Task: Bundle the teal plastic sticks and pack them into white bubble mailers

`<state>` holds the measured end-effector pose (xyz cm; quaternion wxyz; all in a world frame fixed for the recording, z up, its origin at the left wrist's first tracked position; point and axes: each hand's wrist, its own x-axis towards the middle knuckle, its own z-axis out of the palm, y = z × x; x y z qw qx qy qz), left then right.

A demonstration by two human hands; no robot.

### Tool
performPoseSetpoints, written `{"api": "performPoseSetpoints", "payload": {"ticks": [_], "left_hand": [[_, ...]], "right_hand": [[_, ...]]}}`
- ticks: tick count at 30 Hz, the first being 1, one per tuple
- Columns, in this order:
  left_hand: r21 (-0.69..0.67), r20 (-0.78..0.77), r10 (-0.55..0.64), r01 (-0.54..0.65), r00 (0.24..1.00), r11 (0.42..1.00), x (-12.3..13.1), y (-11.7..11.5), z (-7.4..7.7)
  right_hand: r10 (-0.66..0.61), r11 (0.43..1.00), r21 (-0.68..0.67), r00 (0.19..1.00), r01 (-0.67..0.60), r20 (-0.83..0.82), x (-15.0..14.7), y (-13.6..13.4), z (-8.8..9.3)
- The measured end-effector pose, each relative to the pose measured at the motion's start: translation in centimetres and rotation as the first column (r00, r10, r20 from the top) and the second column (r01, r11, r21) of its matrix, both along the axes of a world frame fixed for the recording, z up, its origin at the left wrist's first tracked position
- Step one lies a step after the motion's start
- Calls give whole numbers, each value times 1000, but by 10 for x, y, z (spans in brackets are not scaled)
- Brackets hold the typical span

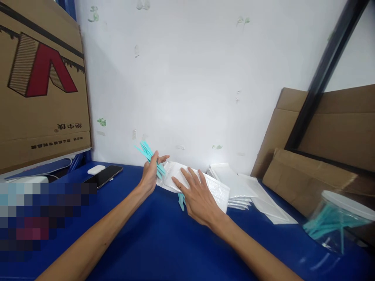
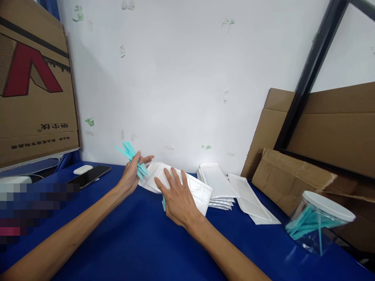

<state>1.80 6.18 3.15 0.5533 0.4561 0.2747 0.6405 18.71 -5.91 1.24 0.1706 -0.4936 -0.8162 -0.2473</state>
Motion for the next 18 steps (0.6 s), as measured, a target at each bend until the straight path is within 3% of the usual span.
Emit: {"api": "performPoseSetpoints", "payload": {"ticks": [7, 12, 18], "left_hand": [[-76, -5, -162, 161, 987, 984, -4, 6, -3], [-195, 31, -345, 345, 938, 918, -5, 11, -9], [-257, 90, -266, 281, 960, 925, -11, 14, 1]], "right_hand": [[-18, 1000, 20, 999, 18, -32, 1, -2, 1], [-19, 999, 29, 999, 20, -49, 0, -4, 2], [89, 996, 17, 992, -88, -86, -13, -17, 7]]}}
